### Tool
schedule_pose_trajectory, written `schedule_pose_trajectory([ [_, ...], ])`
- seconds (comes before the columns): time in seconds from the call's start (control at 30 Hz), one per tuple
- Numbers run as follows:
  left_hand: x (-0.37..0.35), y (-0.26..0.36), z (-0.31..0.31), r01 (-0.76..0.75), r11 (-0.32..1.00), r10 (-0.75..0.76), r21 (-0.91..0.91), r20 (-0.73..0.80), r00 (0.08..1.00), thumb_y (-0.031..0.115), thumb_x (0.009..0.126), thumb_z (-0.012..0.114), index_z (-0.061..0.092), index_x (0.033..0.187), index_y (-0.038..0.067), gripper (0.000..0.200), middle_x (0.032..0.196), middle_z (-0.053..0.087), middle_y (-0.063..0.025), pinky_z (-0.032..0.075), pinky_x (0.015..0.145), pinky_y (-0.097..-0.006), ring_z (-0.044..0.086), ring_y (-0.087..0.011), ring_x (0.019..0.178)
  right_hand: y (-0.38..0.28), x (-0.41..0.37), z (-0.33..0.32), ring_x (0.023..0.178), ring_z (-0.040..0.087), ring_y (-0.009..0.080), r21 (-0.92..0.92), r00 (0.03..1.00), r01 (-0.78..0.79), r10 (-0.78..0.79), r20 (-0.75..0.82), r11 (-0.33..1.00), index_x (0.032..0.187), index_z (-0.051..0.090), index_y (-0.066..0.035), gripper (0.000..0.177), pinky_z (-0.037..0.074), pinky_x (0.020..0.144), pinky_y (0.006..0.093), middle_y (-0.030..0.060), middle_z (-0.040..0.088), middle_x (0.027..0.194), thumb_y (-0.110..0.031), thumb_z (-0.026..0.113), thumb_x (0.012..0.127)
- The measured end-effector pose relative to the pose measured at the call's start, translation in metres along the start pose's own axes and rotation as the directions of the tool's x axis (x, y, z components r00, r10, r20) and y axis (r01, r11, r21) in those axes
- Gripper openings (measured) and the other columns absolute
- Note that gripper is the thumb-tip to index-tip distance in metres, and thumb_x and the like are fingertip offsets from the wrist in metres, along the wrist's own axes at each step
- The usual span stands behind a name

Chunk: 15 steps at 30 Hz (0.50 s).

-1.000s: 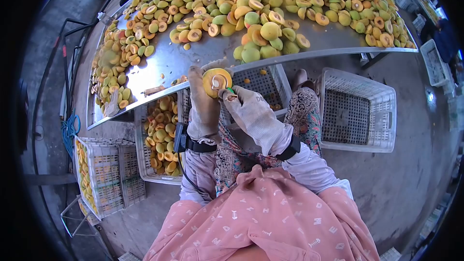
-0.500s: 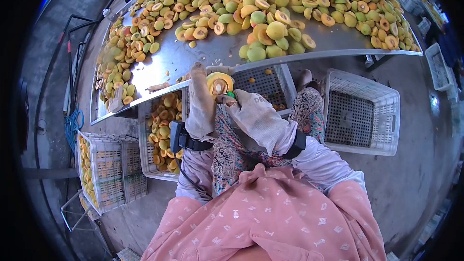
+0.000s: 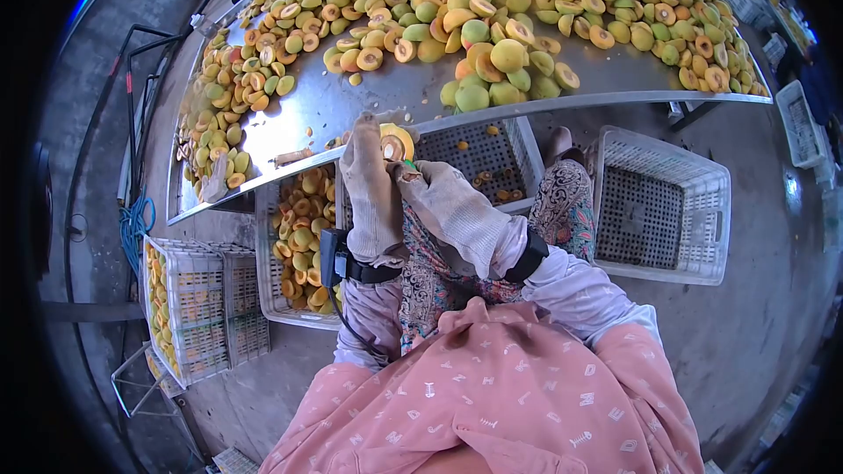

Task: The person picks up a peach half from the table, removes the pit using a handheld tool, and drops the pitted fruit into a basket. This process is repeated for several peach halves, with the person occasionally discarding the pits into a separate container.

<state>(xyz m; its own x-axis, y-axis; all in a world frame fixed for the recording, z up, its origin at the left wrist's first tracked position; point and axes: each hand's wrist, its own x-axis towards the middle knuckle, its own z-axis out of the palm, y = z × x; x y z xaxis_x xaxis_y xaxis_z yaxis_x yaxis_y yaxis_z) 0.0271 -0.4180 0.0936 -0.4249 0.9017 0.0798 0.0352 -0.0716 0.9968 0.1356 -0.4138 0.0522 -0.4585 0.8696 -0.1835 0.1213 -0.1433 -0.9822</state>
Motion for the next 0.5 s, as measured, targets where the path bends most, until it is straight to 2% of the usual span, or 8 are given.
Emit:
schedule_pose_trajectory([
  [0.03, 0.0, 0.005, -0.001, 0.0, 1.0, 0.0, -0.002, -0.004, 1.0, 0.035, 0.098, 0.044, 0.062, 0.106, -0.002, 0.042, 0.091, 0.065, -0.0094, 0.051, 0.073, -0.025, 0.063, -0.0153, 0.083, -0.01, -0.004, -0.002, 0.063, 0.059, 0.02, 0.005, 0.997, -0.075, 0.075, 0.03, 0.997, 0.094, 0.062, 0.003, 0.043, 0.047, 0.061, 0.0376, 0.0102, 0.061, 0.068, -0.038, 0.05, 0.099],
  [0.1, 0.001, 0.019, -0.005, 0.317, 0.929, -0.268, -0.19, 0.242, 0.932, 0.035, 0.102, 0.035, 0.058, 0.11, -0.002, 0.044, 0.091, 0.065, -0.0131, 0.053, 0.068, -0.0295, 0.062, -0.0152, 0.077, -0.026, -0.014, -0.01, 0.058, 0.055, 0.0162, 0.135, 0.978, -0.176, 0.157, 0.139, 0.975, 0.09, 0.061, -0.001, 0.042, 0.045, 0.055, 0.0331, 0.0052, 0.058, 0.065, -0.041, 0.049, 0.099],
  [0.17, 0.002, 0.018, -0.009, 0.29, 0.943, -0.236, -0.164, 0.285, 0.929, 0.031, 0.101, 0.039, 0.06, 0.103, -0.002, 0.038, 0.086, 0.066, -0.0125, 0.053, 0.067, -0.03, 0.062, -0.0153, 0.073, -0.03, -0.019, -0.013, 0.052, 0.051, 0.0124, 0.25, 0.942, -0.284, 0.22, 0.255, 0.926, 0.086, 0.06, -0.005, 0.042, 0.042, 0.048, 0.0285, 0.0003, 0.054, 0.061, -0.043, 0.049, 0.099],
  [0.23, 0.006, 0.016, -0.01, 0.506, 0.818, -0.396, -0.274, 0.368, 0.841, 0.023, 0.099, 0.043, 0.06, 0.1, -0.003, 0.032, 0.086, 0.067, -0.0125, 0.054, 0.069, -0.0301, 0.064, -0.017, 0.073, -0.03, -0.021, -0.012, 0.036, 0.03, 0.0073, 0.359, 0.883, -0.442, 0.327, 0.338, 0.822, 0.077, 0.049, -0.014, 0.046, 0.025, 0.033, 0.024, -0.0054, 0.041, 0.052, -0.055, 0.045, 0.097],
  [0.27, 0.008, 0.013, -0.01, 0.507, 0.818, -0.398, -0.273, 0.368, 0.84, 0.023, 0.099, 0.043, 0.06, 0.1, -0.003, 0.032, 0.086, 0.067, -0.0125, 0.054, 0.069, -0.0301, 0.064, -0.017, 0.073, -0.032, -0.022, -0.016, 0.036, 0.03, 0.0073, 0.36, 0.882, -0.443, 0.327, 0.339, 0.821, 0.077, 0.049, -0.014, 0.046, 0.025, 0.033, 0.024, -0.0054, 0.041, 0.052, -0.055, 0.045, 0.097],
  [0.33, 0.01, 0.006, -0.011, 0.291, 0.941, -0.215, -0.17, 0.363, 0.907, 0.017, 0.096, 0.045, 0.061, 0.099, -0.006, 0.028, 0.088, 0.067, -0.0129, 0.053, 0.071, -0.0301, 0.065, -0.0186, 0.072, -0.035, -0.026, -0.028, 0.036, 0.026, 0.0048, 0.477, 0.741, -0.59, 0.202, 0.641, 0.651, 0.076, 0.046, -0.016, 0.051, 0.022, 0.033, 0.022, -0.0073, 0.035, 0.051, -0.062, 0.041, 0.095],
  [0.43, 0.01, -0.014, -0.007, 0.044, 0.985, -0.001, -0.167, 0.248, 0.969, 0.014, 0.095, 0.043, 0.062, 0.098, -0.007, 0.028, 0.088, 0.067, -0.0128, 0.053, 0.07, -0.0299, 0.065, -0.0191, 0.072, -0.036, -0.025, -0.029, 0.038, 0.024, 0.004, 0.463, 0.621, -0.748, 0.257, 0.74, 0.475, 0.075, 0.044, -0.016, 0.053, 0.019, 0.034, 0.0212, -0.0082, 0.03, 0.051, -0.065, 0.038, 0.095],
  [0.5, 0.012, -0.01, -0.006, 0.059, 0.985, -0.017, -0.165, 0.247, 0.969, 0.014, 0.096, 0.04, 0.062, 0.095, -0.007, 0.031, 0.086, 0.067, -0.0131, 0.053, 0.07, -0.029, 0.064, -0.0178, 0.07, -0.031, -0.025, -0.03, 0.038, 0.024, 0.0042, 0.481, 0.628, -0.742, 0.234, 0.742, 0.467, 0.076, 0.044, -0.017, 0.052, 0.019, 0.034, 0.021, -0.0081, 0.031, 0.052, -0.064, 0.037, 0.095],
])
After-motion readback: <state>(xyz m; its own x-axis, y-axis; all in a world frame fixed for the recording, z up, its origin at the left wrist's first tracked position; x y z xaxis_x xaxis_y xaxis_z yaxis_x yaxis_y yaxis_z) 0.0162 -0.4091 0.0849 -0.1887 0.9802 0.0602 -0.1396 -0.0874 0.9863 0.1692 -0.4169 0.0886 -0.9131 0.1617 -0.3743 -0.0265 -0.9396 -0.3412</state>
